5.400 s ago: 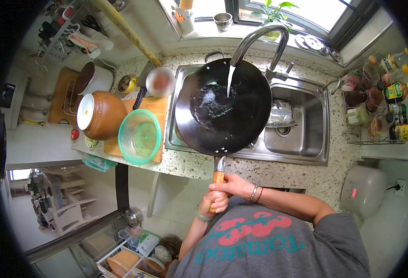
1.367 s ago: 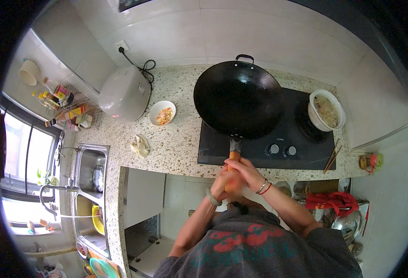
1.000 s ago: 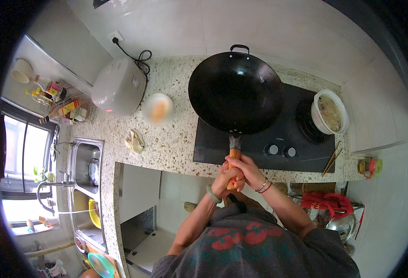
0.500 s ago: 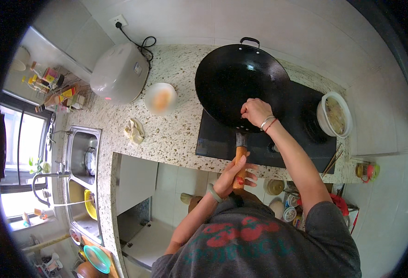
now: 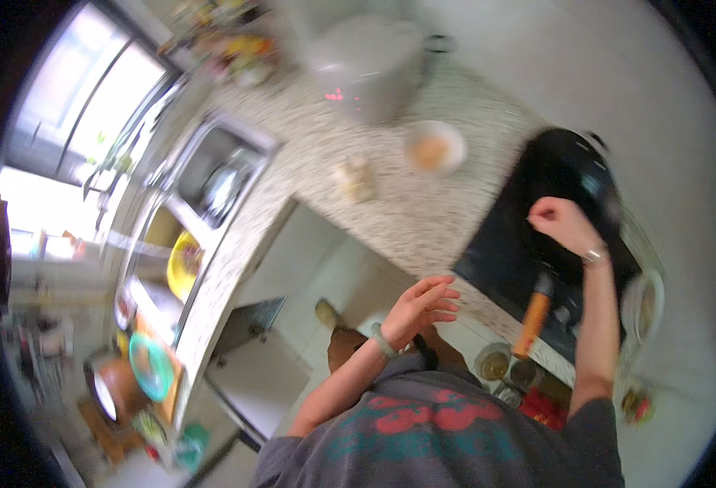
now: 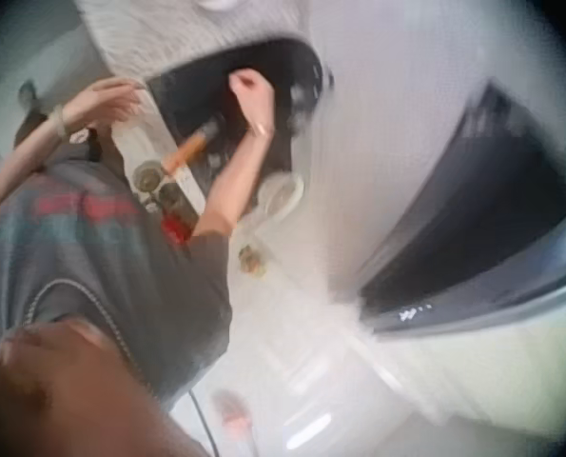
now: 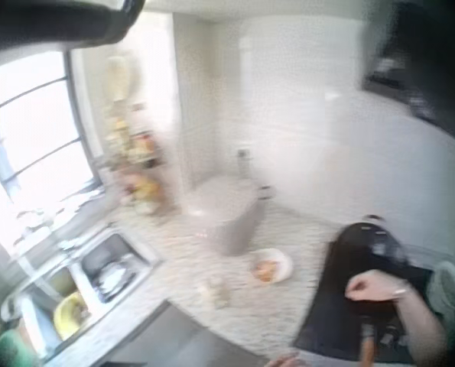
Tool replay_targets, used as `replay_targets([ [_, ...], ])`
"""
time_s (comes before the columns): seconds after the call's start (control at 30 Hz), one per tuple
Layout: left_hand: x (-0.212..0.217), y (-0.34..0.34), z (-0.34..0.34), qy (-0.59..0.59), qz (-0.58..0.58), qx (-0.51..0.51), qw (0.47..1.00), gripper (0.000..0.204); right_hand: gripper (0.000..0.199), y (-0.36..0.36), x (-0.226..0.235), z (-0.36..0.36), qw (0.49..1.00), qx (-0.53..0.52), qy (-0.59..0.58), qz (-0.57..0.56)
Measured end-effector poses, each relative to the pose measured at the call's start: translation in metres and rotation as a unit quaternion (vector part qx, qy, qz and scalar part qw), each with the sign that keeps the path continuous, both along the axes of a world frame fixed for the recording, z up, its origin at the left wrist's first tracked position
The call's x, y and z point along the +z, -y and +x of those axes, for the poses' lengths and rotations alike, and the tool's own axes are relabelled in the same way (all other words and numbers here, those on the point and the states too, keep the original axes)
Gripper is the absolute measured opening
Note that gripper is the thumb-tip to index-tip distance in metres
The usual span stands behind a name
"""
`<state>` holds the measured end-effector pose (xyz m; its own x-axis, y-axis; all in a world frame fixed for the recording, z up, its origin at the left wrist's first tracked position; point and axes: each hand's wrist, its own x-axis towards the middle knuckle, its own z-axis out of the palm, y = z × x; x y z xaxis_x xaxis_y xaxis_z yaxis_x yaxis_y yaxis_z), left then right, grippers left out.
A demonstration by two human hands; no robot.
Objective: The person stir-fries chopped meat in a wok on a gas stove using a spatula. They then transfer the cooked meat into a yellow strainer in the sink, rinse it with water, and return the wok to the stove.
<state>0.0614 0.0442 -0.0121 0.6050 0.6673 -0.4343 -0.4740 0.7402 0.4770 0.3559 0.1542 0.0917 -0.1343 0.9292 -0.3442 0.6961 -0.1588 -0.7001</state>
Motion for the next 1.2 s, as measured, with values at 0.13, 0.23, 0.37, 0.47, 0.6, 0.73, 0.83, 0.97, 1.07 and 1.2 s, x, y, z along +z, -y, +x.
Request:
replay_targets([
  [0.13,-0.015,-0.023,-0.12,0.001,-0.011,0.148,0.989,0.027,0.004,-0.028,0.04,-0.182,0.99,0.086,-0.11,0.008],
  [0.23,-0.02,-0.036,-0.229,-0.05,0.023,0.324,0.944,0.025,0.009,-0.041,-0.01,-0.368,0.96,0.194,-0.202,0.012],
  [0.37,-0.065,-0.038,-0.409,-0.157,-0.02,0.574,0.804,0.021,0.022,-0.039,-0.107,-0.588,0.93,0.294,-0.217,0.033],
  [0.47,-0.128,-0.035,-0.538,-0.316,-0.137,0.654,0.673,0.039,0.017,-0.048,-0.152,-0.704,0.881,0.369,-0.03,0.293],
  [0.6,-0.273,-0.016,-0.628,-0.403,-0.294,0.632,0.592,0.042,0.015,-0.064,-0.225,-0.786,0.754,0.514,0.284,0.294],
  [0.73,-0.277,-0.032,-0.651,-0.216,-0.376,0.576,0.693,0.037,0.016,-0.076,-0.226,-0.804,0.749,0.552,0.336,0.149],
  [0.83,-0.272,-0.033,-0.65,-0.166,-0.335,0.558,0.741,0.037,0.023,-0.08,-0.171,-0.818,0.854,0.449,0.262,-0.023],
  [0.97,-0.265,-0.042,-0.654,-0.137,-0.338,0.576,0.731,0.032,0.027,-0.098,-0.179,-0.823,0.891,0.345,0.103,-0.278],
  [1.07,-0.22,-0.047,-0.654,-0.299,-0.274,0.6,0.69,0.029,0.025,-0.096,-0.15,-0.831,0.904,0.271,0.037,-0.33],
  [1.2,-0.212,-0.028,-0.655,-0.23,-0.244,0.612,0.716,0.035,0.018,-0.085,-0.122,-0.806,0.892,0.433,0.128,0.014],
])
